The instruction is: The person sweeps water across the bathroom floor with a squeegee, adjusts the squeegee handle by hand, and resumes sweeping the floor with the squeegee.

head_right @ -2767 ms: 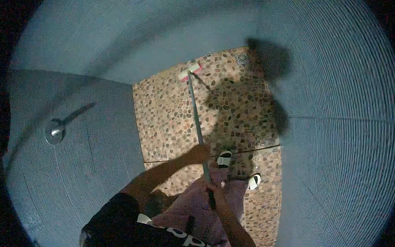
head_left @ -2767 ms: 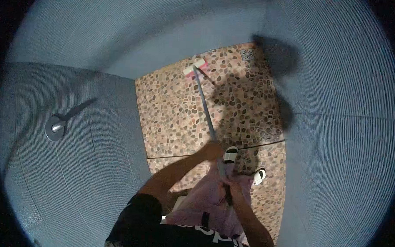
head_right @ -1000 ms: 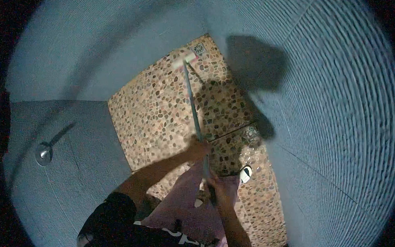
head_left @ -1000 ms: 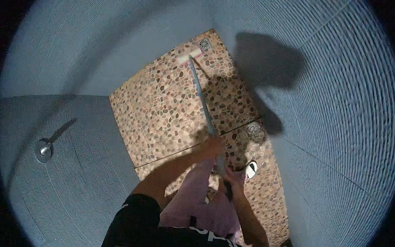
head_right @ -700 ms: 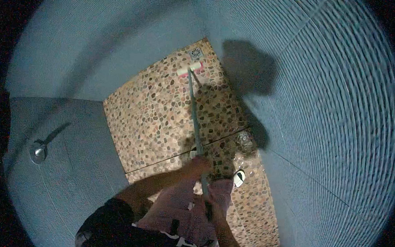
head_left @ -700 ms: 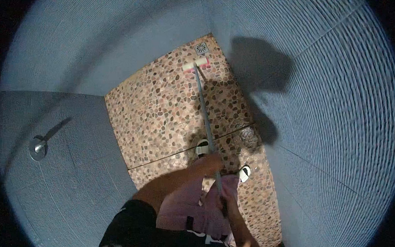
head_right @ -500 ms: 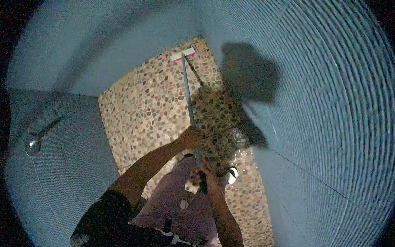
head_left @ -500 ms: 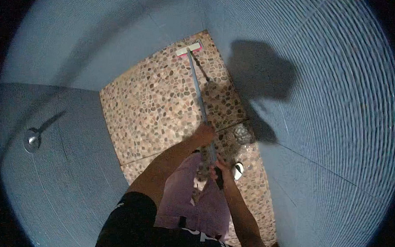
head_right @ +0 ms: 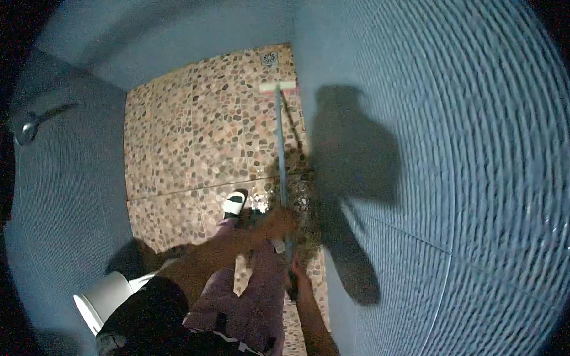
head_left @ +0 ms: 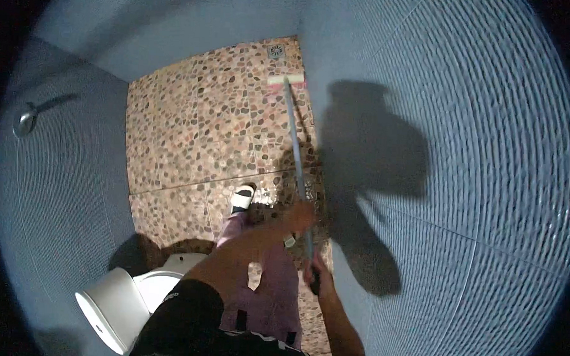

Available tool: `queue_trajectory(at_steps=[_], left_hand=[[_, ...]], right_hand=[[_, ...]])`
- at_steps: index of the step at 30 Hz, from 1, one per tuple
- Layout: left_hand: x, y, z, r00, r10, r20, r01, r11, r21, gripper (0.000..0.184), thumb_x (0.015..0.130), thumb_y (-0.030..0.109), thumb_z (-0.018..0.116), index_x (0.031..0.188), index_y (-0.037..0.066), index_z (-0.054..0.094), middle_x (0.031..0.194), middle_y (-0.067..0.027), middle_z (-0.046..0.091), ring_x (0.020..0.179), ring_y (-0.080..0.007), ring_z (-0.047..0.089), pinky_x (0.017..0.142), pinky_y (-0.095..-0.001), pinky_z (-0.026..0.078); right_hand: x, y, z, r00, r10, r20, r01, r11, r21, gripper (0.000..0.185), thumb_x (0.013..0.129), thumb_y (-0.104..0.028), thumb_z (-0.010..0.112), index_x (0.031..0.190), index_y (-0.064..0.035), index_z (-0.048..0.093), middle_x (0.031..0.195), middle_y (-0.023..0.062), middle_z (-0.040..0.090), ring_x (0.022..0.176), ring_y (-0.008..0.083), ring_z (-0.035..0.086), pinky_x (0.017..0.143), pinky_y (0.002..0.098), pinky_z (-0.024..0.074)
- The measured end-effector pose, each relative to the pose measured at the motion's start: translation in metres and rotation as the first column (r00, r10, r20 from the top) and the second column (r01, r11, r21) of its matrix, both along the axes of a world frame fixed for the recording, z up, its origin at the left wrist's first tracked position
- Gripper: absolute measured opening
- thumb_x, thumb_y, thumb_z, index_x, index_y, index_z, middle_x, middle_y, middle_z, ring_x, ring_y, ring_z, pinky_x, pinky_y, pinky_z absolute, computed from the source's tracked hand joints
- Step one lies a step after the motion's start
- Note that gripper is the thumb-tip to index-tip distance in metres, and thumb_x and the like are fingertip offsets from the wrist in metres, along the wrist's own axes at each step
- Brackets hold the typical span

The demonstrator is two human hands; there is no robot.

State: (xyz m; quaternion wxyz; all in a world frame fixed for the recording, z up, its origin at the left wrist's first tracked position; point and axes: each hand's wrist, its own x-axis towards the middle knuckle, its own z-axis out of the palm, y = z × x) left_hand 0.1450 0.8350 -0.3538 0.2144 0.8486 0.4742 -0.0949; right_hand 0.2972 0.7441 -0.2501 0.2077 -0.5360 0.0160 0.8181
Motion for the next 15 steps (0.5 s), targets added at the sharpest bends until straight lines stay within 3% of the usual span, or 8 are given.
queue_trajectory(at_steps=[2,5,6,7,9,11,14,15], left_hand=[[0.002,0.001,0.002,1.000,-0.005,-0.009,0.005,1.000,-0.005,0.012,0.069,0.017,0.055,0.074,0.007,0.055,0.069,-0.0082,0.051,0.068,-0.0219,0.050,0.059,-0.0358,0.041],[0.008,-0.016,0.027,0.997,-0.073,-0.017,0.073,0.997,-0.012,0.012,0.068,0.020,0.057,0.065,0.008,0.057,0.067,-0.0077,0.051,0.064,-0.0191,0.050,0.059,-0.0362,0.042],[0.035,-0.059,0.034,0.987,-0.108,-0.119,0.111,0.994,0.018,0.014,0.070,0.020,0.055,0.063,0.008,0.056,0.065,-0.0061,0.050,0.061,-0.0179,0.049,0.057,-0.0355,0.041],[0.063,-0.102,0.042,0.965,-0.141,-0.221,0.154,0.987,0.044,0.017,0.073,0.021,0.053,0.062,0.008,0.055,0.063,-0.0044,0.049,0.058,-0.0167,0.047,0.054,-0.0347,0.039],[0.116,-0.183,0.054,0.928,-0.187,-0.323,0.218,0.974,0.061,0.020,0.075,0.021,0.052,0.059,0.009,0.052,0.061,-0.0034,0.048,0.056,-0.0160,0.046,0.052,-0.0346,0.037],[0.168,-0.263,0.049,0.987,-0.105,-0.123,0.110,0.993,0.038,0.022,0.074,0.019,0.052,0.055,0.010,0.049,0.063,-0.0046,0.049,0.058,-0.0170,0.045,0.054,-0.0359,0.037],[0.227,-0.352,-0.020,0.995,0.094,0.040,-0.095,0.995,0.028,0.026,0.074,0.016,0.052,0.049,0.012,0.045,0.066,-0.0064,0.050,0.061,-0.0186,0.045,0.055,-0.0379,0.035],[0.206,-0.325,-0.024,0.954,0.194,0.229,-0.173,0.979,-0.108,0.026,0.072,0.014,0.053,0.048,0.011,0.044,0.064,-0.0068,0.050,0.060,-0.0197,0.045,0.055,-0.0377,0.035]], right_hand=[[-0.032,0.038,0.015,0.977,-0.194,-0.094,0.194,0.981,-0.008,0.052,0.081,-0.023,0.048,0.125,-0.0070,0.024,0.056,0.0011,0.043,0.040,0.0096,0.038,0.036,0.0215,0.0294],[0.004,-0.025,0.023,0.989,-0.030,-0.148,0.049,0.990,0.131,0.047,0.083,-0.026,0.043,0.124,-0.0138,0.025,0.060,0.0015,0.043,0.041,0.0088,0.037,0.036,0.0213,0.0309],[0.017,-0.049,0.052,0.981,-0.019,-0.193,0.042,0.993,0.114,0.047,0.082,-0.029,0.044,0.124,-0.0150,0.027,0.060,0.0013,0.043,0.041,0.0086,0.037,0.037,0.0201,0.0298],[0.031,-0.076,0.087,1.000,0.030,-0.007,-0.030,1.000,0.006,0.051,0.081,-0.031,0.045,0.125,-0.0137,0.025,0.059,0.0010,0.042,0.042,0.0083,0.037,0.040,0.0198,0.0306],[0.064,-0.136,0.141,0.996,-0.058,0.062,0.067,0.984,-0.163,0.051,0.079,-0.028,0.049,0.123,-0.0145,0.029,0.060,0.0005,0.043,0.043,0.0085,0.038,0.040,0.0198,0.0304],[0.081,-0.173,0.163,0.990,-0.129,0.063,0.140,0.964,-0.225,0.051,0.077,-0.025,0.053,0.122,-0.0153,0.032,0.062,0.0000,0.045,0.045,0.0087,0.039,0.040,0.0198,0.0302],[0.090,-0.203,0.116,0.970,0.069,0.232,-0.021,0.978,-0.205,0.047,0.079,-0.025,0.048,0.122,-0.0151,0.031,0.056,-0.0006,0.041,0.044,0.0082,0.038,0.038,0.0207,0.0283],[0.097,-0.214,0.106,0.947,0.147,0.287,-0.086,0.973,-0.213,0.046,0.080,-0.025,0.047,0.122,-0.0150,0.030,0.054,-0.0008,0.040,0.043,0.0081,0.038,0.037,0.0210,0.0276]])
